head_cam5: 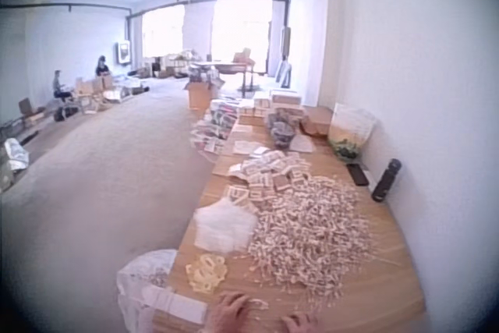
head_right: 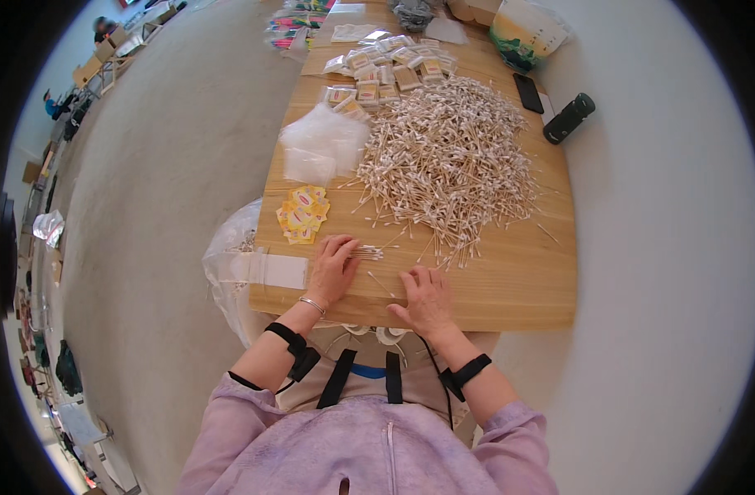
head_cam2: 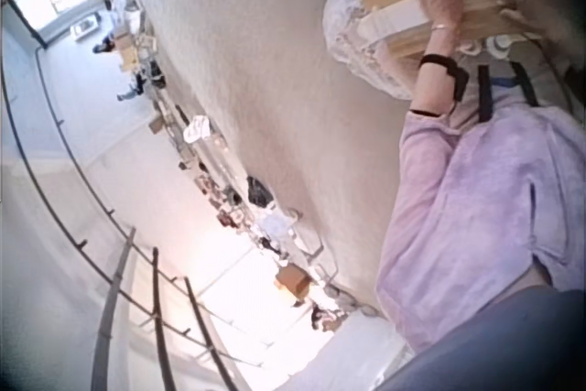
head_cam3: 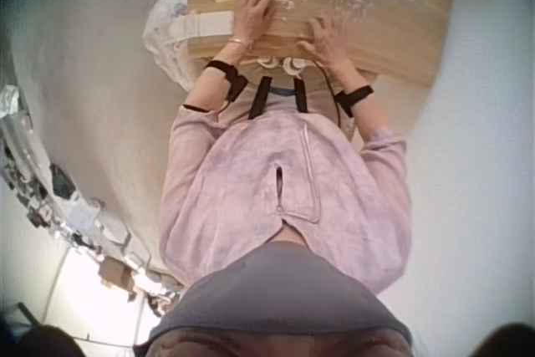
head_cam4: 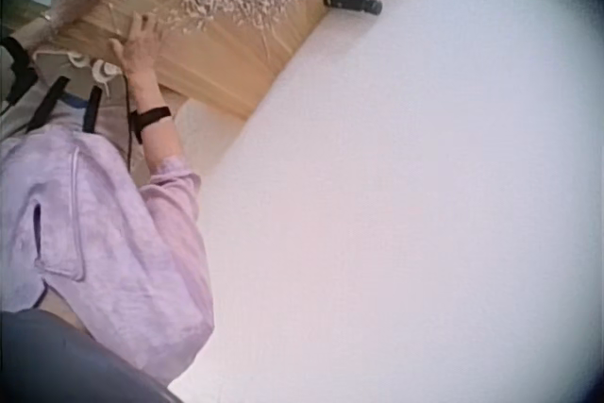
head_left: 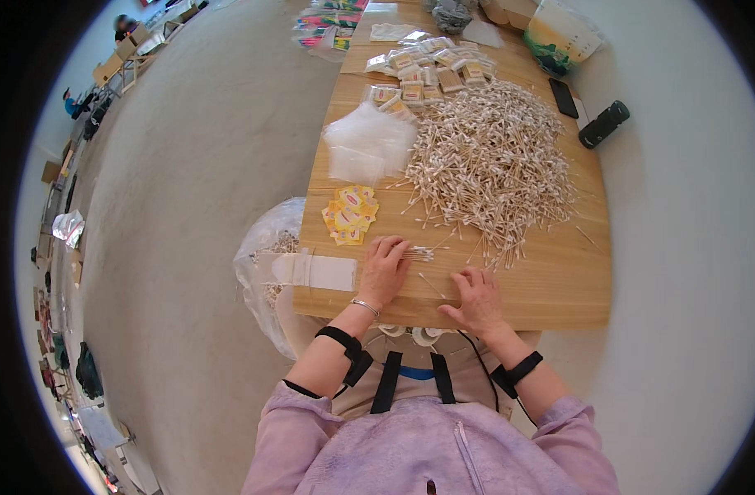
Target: Manually organizing and packing cotton swabs into small plastic containers.
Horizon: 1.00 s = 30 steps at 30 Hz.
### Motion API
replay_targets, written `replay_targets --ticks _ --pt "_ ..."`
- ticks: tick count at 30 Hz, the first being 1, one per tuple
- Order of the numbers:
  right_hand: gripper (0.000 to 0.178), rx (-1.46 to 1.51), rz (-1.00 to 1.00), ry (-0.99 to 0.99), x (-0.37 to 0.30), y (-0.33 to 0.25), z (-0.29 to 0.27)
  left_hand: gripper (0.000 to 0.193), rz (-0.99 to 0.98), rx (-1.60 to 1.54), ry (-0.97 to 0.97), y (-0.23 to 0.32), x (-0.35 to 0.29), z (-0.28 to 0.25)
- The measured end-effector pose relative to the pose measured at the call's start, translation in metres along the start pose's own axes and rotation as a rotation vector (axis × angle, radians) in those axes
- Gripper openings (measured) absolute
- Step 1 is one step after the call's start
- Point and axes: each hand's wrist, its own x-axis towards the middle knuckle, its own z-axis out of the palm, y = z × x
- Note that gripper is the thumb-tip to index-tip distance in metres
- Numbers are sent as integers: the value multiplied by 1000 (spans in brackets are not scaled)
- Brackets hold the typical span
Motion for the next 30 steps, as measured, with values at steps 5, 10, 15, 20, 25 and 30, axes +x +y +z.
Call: replay_targets --ticks 5,10,15,20,25,30 --pt "44 96 107 32 -15 20 23 29 2 -8 -19 7 -6 13" --pt "38 54 4 95 10 4 24 29 -27 -34 -32 6 -13 14" --pt "41 -133 -115 192 50 25 30 27 -27 -58 6 9 -2 16" --pt "32 7 -117 140 55 6 41 22 -32 -9 68 -2 -2 -1" --pt "11 21 -102 310 21 31 64 9 118 92 96 -6 -8 21" --pt "5 -44 -69 238 14 37 46 13 31 -22 135 5 -17 27"
